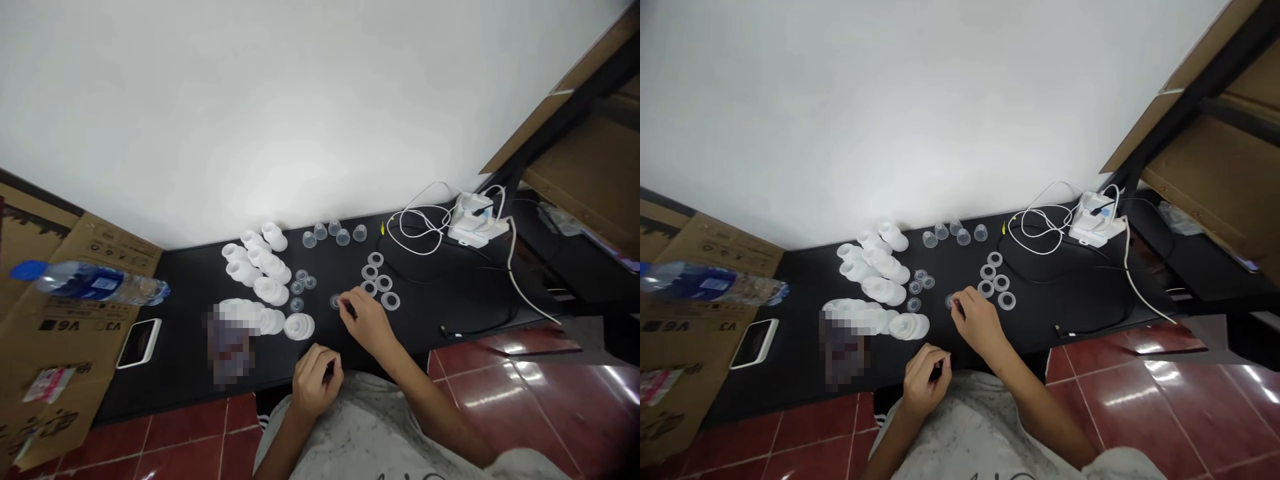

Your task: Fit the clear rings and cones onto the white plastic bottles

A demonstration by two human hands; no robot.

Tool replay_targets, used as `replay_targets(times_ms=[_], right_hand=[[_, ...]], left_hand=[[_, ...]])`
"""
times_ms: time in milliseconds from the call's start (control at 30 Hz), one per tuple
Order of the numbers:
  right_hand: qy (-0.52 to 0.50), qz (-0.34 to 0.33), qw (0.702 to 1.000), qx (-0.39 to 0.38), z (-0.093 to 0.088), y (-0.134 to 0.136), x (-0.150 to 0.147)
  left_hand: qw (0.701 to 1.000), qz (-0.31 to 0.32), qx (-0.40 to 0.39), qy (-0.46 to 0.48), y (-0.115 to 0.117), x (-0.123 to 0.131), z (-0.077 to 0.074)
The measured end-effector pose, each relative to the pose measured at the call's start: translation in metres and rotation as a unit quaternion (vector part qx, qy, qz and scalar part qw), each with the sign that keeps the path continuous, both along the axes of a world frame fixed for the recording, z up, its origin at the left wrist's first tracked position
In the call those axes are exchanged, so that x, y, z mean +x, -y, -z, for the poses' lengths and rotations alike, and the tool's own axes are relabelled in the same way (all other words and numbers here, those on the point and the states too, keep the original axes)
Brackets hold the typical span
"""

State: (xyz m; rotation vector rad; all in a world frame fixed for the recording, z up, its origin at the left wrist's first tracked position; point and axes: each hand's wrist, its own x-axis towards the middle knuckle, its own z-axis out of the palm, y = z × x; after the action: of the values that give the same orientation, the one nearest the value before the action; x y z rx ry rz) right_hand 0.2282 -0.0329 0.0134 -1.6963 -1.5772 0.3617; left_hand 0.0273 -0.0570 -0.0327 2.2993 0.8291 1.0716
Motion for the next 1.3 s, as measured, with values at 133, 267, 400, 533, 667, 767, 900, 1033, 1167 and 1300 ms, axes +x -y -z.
replay_targets(times_ms=[133,267,400,533,667,767,900,1033,1167,1300], right_hand=[[0.048,0.027,0.998,-0.033,0.002,0.031,0.017],[0.091,0.071,0.993,-0.031,0.001,0.038,0.028],[0.18,0.096,0.979,-0.002,0.003,0.035,0.041],[0.222,0.066,0.973,-0.003,0.005,0.031,0.048],[0.18,0.043,0.983,0.003,0.005,0.034,0.05],[0.077,0.037,0.996,0.021,0.003,0.038,0.05],[-0.024,0.0,1.0,0.017,-0.004,0.042,0.047],[-0.032,-0.045,0.998,0.021,-0.009,0.045,0.042],[-0.026,-0.048,0.998,0.02,-0.005,0.047,0.04],[-0.033,-0.054,0.998,0.023,0.003,0.046,0.04]], left_hand=[[0.999,0.013,-0.039,-0.004,0.002,0.018,-0.005],[0.995,-0.042,-0.083,-0.045,-0.003,0.039,-0.014],[0.989,-0.089,-0.101,-0.069,-0.018,0.06,-0.018],[0.99,-0.102,-0.063,-0.072,-0.034,0.075,-0.011],[0.993,-0.078,-0.092,0.017,-0.036,0.077,-0.003],[0.979,-0.073,-0.164,0.096,-0.034,0.074,-0.002],[0.947,-0.102,-0.264,0.155,-0.035,0.074,-0.003],[0.93,-0.114,-0.309,0.164,-0.038,0.074,-0.005],[0.932,-0.1,-0.309,0.158,-0.04,0.072,-0.007],[0.951,-0.059,-0.258,0.162,-0.04,0.068,-0.009]])
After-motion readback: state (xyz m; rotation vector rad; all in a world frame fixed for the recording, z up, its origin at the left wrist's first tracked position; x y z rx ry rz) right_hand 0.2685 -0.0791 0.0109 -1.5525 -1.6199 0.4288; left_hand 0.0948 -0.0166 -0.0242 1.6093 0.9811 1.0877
